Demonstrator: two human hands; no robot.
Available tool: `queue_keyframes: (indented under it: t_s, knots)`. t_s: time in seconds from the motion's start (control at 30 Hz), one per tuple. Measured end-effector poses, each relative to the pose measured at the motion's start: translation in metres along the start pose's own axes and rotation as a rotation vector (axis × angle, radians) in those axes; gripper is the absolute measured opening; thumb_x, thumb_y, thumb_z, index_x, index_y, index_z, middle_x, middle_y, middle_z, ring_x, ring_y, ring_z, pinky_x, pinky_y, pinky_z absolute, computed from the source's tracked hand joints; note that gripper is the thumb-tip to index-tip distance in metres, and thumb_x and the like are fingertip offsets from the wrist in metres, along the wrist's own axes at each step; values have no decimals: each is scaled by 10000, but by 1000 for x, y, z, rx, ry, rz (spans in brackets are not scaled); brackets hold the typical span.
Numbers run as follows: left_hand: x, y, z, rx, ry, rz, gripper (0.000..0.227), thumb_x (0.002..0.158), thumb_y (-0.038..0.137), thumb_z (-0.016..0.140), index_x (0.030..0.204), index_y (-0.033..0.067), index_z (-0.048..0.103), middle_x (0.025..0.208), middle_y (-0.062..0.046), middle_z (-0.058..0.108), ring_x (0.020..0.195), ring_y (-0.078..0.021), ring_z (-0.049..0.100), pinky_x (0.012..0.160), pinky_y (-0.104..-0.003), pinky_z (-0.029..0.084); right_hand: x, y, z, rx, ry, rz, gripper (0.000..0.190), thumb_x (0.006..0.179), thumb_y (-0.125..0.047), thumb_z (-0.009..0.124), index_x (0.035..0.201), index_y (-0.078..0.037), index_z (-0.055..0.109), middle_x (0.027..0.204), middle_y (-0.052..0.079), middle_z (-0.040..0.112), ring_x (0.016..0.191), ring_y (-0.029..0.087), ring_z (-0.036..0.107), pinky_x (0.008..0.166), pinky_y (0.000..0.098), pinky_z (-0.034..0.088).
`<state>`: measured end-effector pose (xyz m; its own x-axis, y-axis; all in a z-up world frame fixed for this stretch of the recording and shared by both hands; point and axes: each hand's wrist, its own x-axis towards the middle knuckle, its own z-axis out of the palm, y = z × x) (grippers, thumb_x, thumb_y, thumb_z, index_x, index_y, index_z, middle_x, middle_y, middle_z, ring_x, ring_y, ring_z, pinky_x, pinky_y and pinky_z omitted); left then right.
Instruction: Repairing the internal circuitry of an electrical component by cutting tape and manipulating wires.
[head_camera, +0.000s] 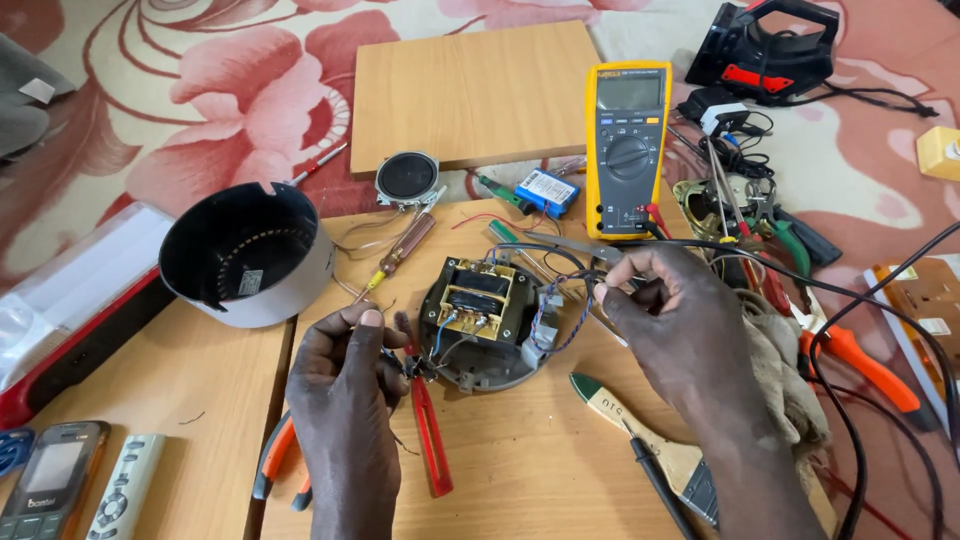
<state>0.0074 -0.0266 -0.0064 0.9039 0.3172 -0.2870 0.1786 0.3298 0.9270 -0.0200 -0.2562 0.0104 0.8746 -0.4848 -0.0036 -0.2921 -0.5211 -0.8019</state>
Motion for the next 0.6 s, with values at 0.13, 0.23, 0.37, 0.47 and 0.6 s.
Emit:
queue_keyframes:
  t_s: [0.13, 0.23, 0.37, 0.47, 0.6]
  knots:
    - [0, -1, 1, 5, 0, 12, 191, 978, 102, 630, 1125, -16, 662, 817, -138, 672, 494, -133, 429, 465, -253, 330, -1, 6, -1, -141, 23, -148, 140, 796, -30, 696, 893, -128, 723, 1103, -35, 652, 787, 112, 622, 636, 288, 521]
    - [-1, 1, 1, 18, 6, -10, 204, 976, 98, 631, 1148, -7, 662, 824, -143, 675, 502, -137, 442, 463, -253, 321, -6, 8, 0, -47, 105, -284, 252, 793, 51, 691, 995, -97, 660, 1126, 30, 583, 708, 109, 574, 583, 276, 513]
    - [1, -1, 0, 16, 5, -8, 204, 979, 95, 629, 1154, -5, 656, 823, -142, 668, 503, -136, 437, 462, -254, 310, -10, -2, -4, -97, 176, -270, 276, 811, -2, 700, 1064, -49, 601, 1005, 83, 543, 651, 134, 539, 492, 302, 453]
    - [2, -2, 1, 7, -2, -4, 202, 980, 102, 634, 1147, -7, 664, 813, -137, 673, 495, -130, 432, 458, -247, 315, -14, -4, -8, 37, 163, -282, 134, 887, -130, 769, 902, -55, 659, 657, 25, 604, 516, 113, 502, 422, 263, 390]
    - [2, 0, 2, 2, 8, -17, 195, 978, 97, 636, 1142, -4, 664, 813, -136, 666, 487, -129, 424, 446, -246, 298, -19, -15, -11, 162, -423, -47, 254, 804, -226, 794, 976, -46, 846, 541, 111, 759, 367, 155, 578, 312, 280, 412]
